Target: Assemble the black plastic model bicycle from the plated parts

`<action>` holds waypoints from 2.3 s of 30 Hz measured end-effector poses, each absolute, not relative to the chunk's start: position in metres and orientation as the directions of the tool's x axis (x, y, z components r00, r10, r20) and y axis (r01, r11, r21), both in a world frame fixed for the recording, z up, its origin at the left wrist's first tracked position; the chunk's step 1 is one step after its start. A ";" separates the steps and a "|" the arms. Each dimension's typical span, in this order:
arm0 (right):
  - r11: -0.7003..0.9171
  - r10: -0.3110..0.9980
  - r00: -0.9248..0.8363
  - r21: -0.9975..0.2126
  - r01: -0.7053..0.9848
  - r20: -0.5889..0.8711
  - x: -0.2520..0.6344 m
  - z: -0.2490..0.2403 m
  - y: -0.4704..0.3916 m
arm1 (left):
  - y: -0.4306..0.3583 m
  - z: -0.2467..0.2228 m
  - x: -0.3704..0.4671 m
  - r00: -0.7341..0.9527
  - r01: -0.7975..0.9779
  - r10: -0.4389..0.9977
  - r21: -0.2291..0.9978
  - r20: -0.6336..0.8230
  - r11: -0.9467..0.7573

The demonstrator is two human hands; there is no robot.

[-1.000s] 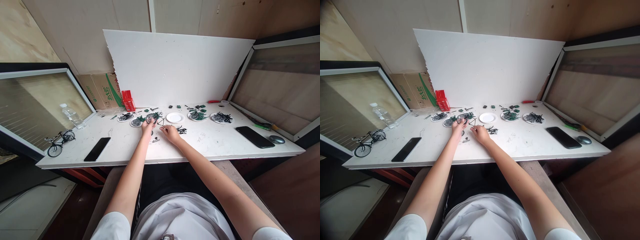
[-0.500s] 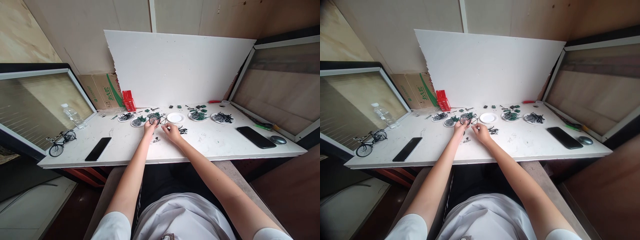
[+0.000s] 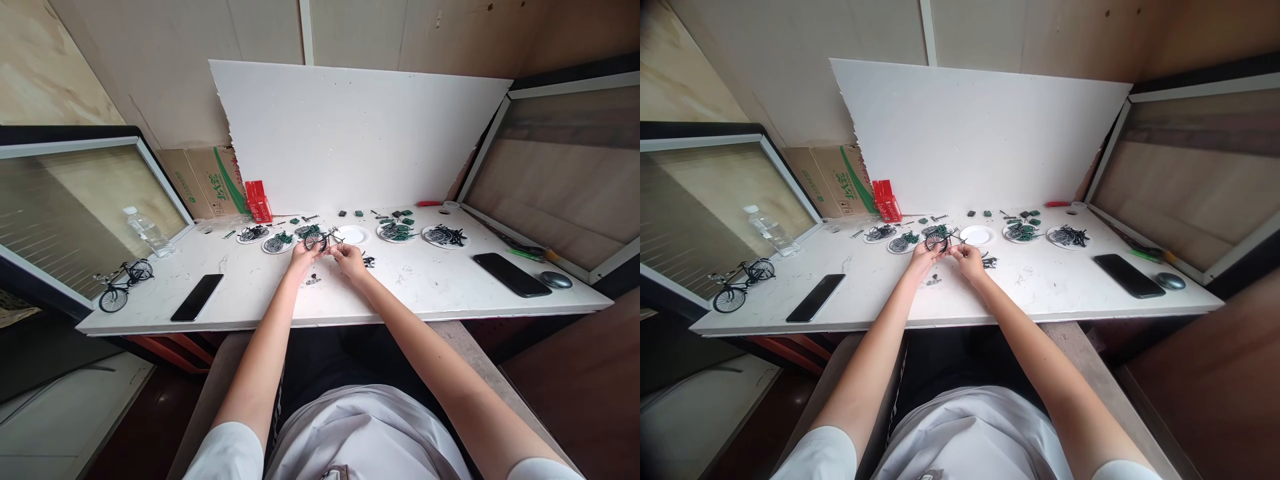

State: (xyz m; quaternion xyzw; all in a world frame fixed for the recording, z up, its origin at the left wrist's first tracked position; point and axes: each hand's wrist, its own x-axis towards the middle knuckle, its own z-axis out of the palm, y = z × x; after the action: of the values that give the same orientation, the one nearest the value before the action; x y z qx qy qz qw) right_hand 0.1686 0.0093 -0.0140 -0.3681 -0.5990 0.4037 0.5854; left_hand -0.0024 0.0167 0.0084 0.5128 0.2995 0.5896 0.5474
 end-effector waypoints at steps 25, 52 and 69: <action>0.388 0.922 -0.024 -0.921 0.031 0.387 0.169 -0.017 0.011 | 0.013 0.012 -0.002 0.139 -0.305 0.962 0.934 0.237 -0.186; 0.579 0.811 -0.027 -0.795 0.181 0.585 0.170 0.001 -0.013 | 0.016 0.007 -0.002 0.064 -0.236 0.969 0.947 0.240 -0.219; 0.592 0.802 0.033 -0.801 0.089 0.596 0.168 0.001 -0.014 | 0.017 0.008 0.000 0.132 -0.193 0.957 0.954 0.258 -0.231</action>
State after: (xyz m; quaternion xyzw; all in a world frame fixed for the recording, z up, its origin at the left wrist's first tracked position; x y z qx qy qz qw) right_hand 0.1681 -0.0135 0.0010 -0.3509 -0.6346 0.2845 0.6271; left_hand -0.0002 0.0167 0.0077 0.5496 0.3476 0.5597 0.5137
